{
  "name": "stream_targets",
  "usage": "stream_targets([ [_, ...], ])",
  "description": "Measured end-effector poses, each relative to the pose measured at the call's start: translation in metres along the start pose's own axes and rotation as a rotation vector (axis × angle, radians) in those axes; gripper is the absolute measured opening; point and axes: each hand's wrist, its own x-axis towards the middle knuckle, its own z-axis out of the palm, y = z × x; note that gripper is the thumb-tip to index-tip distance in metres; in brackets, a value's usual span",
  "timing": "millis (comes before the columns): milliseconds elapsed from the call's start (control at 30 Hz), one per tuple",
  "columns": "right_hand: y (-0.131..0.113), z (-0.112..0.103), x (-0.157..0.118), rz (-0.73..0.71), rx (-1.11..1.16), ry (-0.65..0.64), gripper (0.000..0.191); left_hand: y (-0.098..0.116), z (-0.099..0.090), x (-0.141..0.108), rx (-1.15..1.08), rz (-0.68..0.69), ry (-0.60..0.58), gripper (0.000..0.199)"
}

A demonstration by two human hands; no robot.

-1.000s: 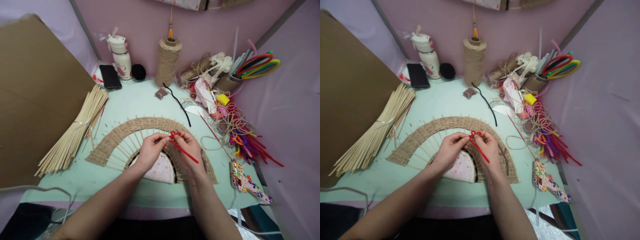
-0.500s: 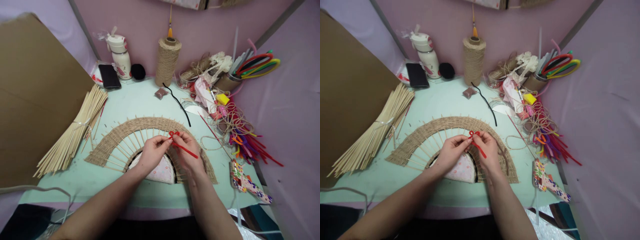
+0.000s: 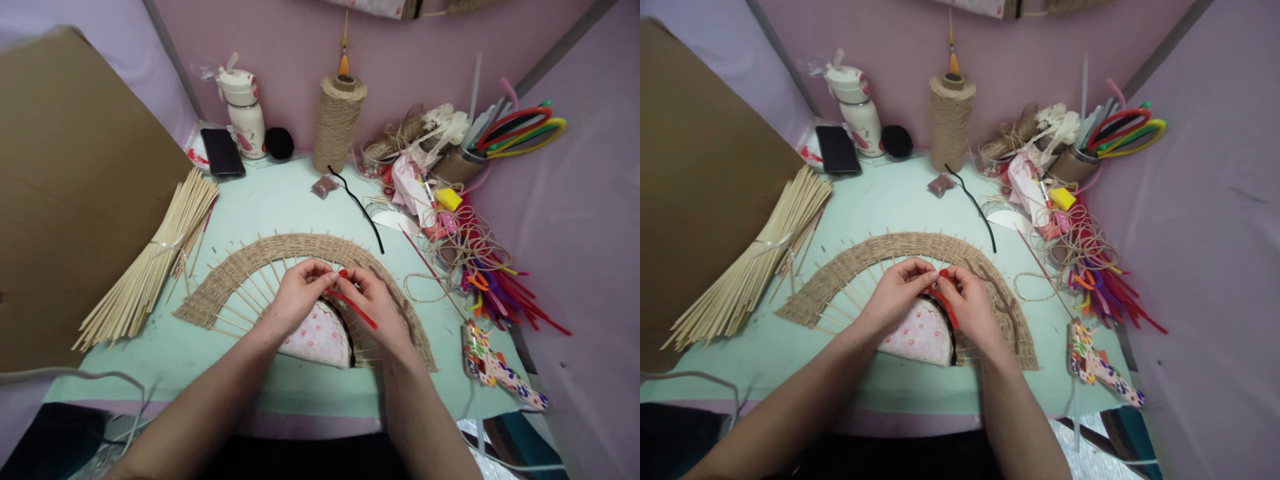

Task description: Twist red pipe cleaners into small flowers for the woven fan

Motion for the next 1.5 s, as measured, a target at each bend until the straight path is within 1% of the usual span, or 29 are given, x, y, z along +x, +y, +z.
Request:
stream_targets([
  [67, -0.003, 0.001, 0.0, -0.013, 0.027, -0.037, 0.016, -0.002, 0.0, 0.001, -0.068, -0.013, 0.041, 0.021],
  [100, -0.004, 0.001, 0.0, -0.016, 0.046, -0.03, 0.016, -0.003, 0.0, 0.001, -0.106, -0.018, 0.064, 0.022],
  [200, -0.003, 0.004, 0.001, -0.014, 0.116, 0.059, 0.021, -0.001, 0.002, 0.001, -0.226, -0.036, 0.104, 0.024],
  [267, 0.0, 0.005, 0.001, -0.019, 0.149, 0.108, 0.025, 0.001, 0.005, -0.001, -0.291, -0.057, 0.095, 0.026],
  [333, 0.003, 0.007, 0.002, -0.037, 0.147, 0.138, 0.022, 0.002, 0.007, -0.003, -0.321, -0.081, 0.079, 0.027],
  [400, 0.004, 0.007, 0.002, -0.061, 0.126, 0.146, 0.017, 0.003, 0.007, -0.003, -0.323, -0.095, 0.07, 0.027],
  [467, 0.005, 0.007, 0.001, -0.079, 0.112, 0.127, 0.012, 0.003, 0.007, -0.003, -0.318, -0.112, 0.055, 0.027],
  [600, 0.004, 0.005, 0.001, -0.068, 0.059, 0.074, 0.013, 0.001, 0.002, 0.0, -0.258, -0.154, -0.009, 0.027],
  [700, 0.003, 0.006, 0.0, -0.072, 0.044, 0.048, 0.013, 0.0, -0.002, 0.002, -0.215, -0.147, -0.026, 0.026],
  [800, 0.004, 0.008, -0.001, -0.166, -0.041, 0.118, 0.014, 0.001, -0.004, 0.004, -0.195, -0.172, -0.048, 0.028],
  [900, 0.007, 0.008, -0.003, -0.311, -0.246, 0.189, 0.01, 0.003, -0.006, 0.004, -0.181, -0.197, -0.077, 0.031],
  [967, 0.009, 0.007, -0.004, -0.399, -0.383, 0.212, 0.009, 0.006, -0.007, 0.003, -0.187, -0.201, -0.091, 0.032],
  [1033, 0.011, 0.006, -0.003, -0.463, -0.473, 0.233, 0.008, 0.008, -0.009, 0.002, -0.203, -0.223, -0.126, 0.033],
  [1167, 0.011, 0.005, -0.003, -0.53, -0.515, 0.272, 0.008, 0.013, -0.012, 0.001, -0.252, -0.327, -0.235, 0.035],
  [1233, 0.009, 0.006, -0.003, -0.513, -0.492, 0.278, 0.008, 0.013, -0.012, 0.001, -0.252, -0.346, -0.258, 0.036],
  [1300, 0.006, 0.005, -0.003, -0.453, -0.428, 0.254, 0.01, 0.013, -0.011, 0.001, -0.203, -0.294, -0.229, 0.034],
  [1367, 0.003, 0.004, -0.003, -0.379, -0.315, 0.241, 0.013, 0.012, -0.009, 0.001, -0.089, -0.18, -0.152, 0.031],
  [1433, 0.001, 0.002, -0.002, -0.305, -0.18, 0.277, 0.015, 0.012, -0.008, 0.001, 0.061, -0.054, -0.075, 0.029],
  [1500, -0.001, -0.002, 0.0, -0.211, -0.068, 0.296, 0.016, 0.012, -0.007, 0.0, 0.188, 0.037, -0.069, 0.027],
])
